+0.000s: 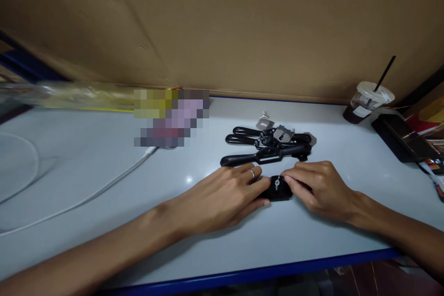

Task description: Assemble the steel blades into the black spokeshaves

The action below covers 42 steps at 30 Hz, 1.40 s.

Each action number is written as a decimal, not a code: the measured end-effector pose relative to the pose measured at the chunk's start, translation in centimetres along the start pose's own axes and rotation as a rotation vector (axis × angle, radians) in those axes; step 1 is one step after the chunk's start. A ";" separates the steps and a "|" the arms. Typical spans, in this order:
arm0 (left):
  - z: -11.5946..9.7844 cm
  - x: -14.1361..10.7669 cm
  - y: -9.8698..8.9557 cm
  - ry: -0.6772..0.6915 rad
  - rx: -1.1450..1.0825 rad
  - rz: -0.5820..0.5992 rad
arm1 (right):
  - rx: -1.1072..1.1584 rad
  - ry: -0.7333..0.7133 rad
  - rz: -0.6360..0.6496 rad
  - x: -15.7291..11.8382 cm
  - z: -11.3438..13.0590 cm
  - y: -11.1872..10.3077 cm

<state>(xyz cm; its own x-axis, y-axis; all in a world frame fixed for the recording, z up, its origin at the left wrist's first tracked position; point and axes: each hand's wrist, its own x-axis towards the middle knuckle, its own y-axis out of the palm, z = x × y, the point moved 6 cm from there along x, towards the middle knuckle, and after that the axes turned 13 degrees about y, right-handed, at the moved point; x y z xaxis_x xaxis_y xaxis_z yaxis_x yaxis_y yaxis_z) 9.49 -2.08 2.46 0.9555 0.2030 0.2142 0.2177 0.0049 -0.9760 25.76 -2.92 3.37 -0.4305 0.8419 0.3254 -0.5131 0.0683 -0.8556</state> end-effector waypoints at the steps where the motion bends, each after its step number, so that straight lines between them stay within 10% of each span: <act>1: 0.0 0.0 0.0 -0.001 0.001 0.005 | 0.000 0.001 -0.005 0.0 0.0 -0.1; 42: 0.2 -0.2 -0.1 -0.024 -0.042 0.030 | -0.023 -0.131 -0.028 -0.3 1.0 -0.4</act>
<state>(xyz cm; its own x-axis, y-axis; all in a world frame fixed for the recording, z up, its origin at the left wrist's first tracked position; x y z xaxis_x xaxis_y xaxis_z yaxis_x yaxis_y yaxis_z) 9.26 -1.93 2.47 0.9568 0.2258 0.1834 0.1978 -0.0424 -0.9793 25.39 -3.70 4.02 -0.5105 0.7622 0.3980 -0.5098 0.1045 -0.8539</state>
